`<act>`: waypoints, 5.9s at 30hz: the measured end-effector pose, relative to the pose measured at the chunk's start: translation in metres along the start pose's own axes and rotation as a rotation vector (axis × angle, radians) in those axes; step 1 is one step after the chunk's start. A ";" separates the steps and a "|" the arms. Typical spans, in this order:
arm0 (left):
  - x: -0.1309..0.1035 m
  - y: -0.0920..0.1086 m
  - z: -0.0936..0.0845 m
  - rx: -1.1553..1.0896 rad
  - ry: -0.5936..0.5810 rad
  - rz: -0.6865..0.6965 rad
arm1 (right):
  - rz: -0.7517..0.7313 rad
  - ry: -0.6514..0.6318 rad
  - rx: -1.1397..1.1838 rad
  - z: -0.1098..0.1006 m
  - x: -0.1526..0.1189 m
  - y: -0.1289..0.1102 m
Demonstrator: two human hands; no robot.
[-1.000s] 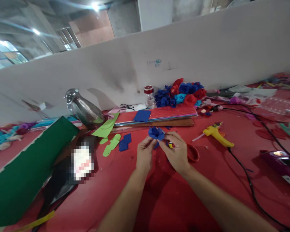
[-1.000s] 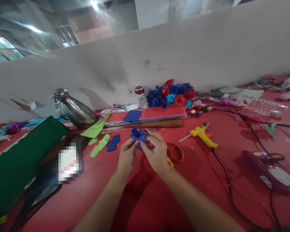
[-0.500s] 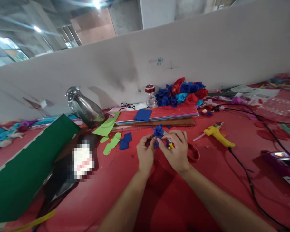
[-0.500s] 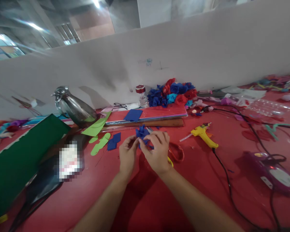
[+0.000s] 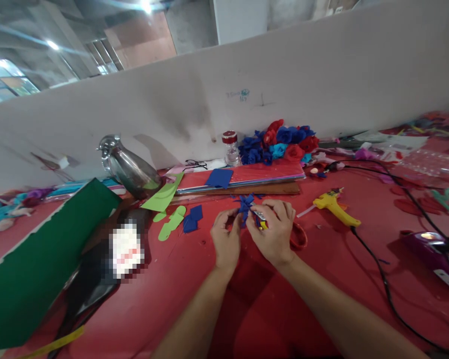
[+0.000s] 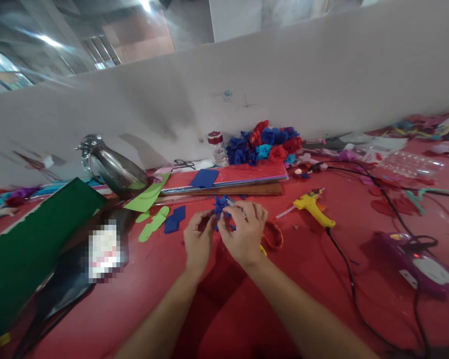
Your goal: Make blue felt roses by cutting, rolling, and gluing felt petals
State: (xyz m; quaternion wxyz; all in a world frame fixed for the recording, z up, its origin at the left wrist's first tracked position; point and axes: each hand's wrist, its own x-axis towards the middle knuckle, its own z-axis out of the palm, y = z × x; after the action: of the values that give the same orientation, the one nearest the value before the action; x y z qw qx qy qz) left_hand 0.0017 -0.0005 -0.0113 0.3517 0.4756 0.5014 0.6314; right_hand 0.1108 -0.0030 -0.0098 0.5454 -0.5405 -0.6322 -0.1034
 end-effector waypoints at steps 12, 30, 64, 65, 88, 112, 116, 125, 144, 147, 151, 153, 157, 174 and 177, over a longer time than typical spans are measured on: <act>0.002 0.002 -0.001 -0.177 -0.048 -0.145 | -0.087 -0.024 0.095 -0.007 0.003 -0.003; 0.012 -0.003 -0.001 -0.680 -0.188 -0.475 | 0.646 -0.322 1.013 0.010 0.007 0.005; 0.012 0.005 -0.005 -0.361 -0.073 -0.293 | 0.422 -0.327 0.628 0.013 -0.001 0.005; 0.012 0.006 -0.005 -0.369 -0.048 -0.265 | 0.399 -0.327 0.610 0.013 -0.002 0.005; 0.021 0.019 -0.016 -0.525 -0.082 -0.330 | 0.126 -0.279 0.489 0.013 -0.003 0.009; 0.021 0.020 -0.012 -0.579 -0.172 -0.440 | 0.450 -0.269 0.656 0.018 -0.004 0.013; 0.021 0.019 -0.012 -0.549 -0.154 -0.407 | 0.483 -0.293 0.708 0.019 -0.005 0.012; 0.007 0.022 -0.014 -0.228 0.058 0.037 | 0.417 -0.236 0.586 0.019 -0.005 0.015; 0.003 0.018 -0.002 -0.306 -0.054 -0.230 | 0.588 -0.270 0.750 0.027 -0.011 0.019; 0.003 0.019 -0.002 -0.297 -0.028 -0.226 | 0.574 -0.259 0.726 0.026 -0.010 0.018; 0.003 0.020 -0.002 -0.295 -0.042 -0.259 | 0.501 -0.240 0.658 0.018 -0.004 0.012; 0.003 0.021 -0.002 -0.319 -0.067 -0.291 | 0.496 -0.233 0.655 0.016 -0.002 0.011; 0.004 0.021 -0.001 -0.369 -0.145 -0.356 | 0.568 -0.245 0.673 0.017 -0.002 0.010; 0.007 0.017 -0.004 -0.344 -0.055 -0.258 | 0.592 -0.296 0.763 0.018 -0.002 0.008; 0.005 0.017 -0.004 -0.316 -0.094 -0.254 | 0.627 -0.301 0.837 0.021 -0.004 0.009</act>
State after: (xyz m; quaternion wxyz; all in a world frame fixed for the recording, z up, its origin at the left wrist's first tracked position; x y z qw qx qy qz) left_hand -0.0028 -0.0008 0.0066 0.5217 0.3763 0.4353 0.6298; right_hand 0.1051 0.0133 -0.0248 0.6221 -0.4489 -0.4989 0.4032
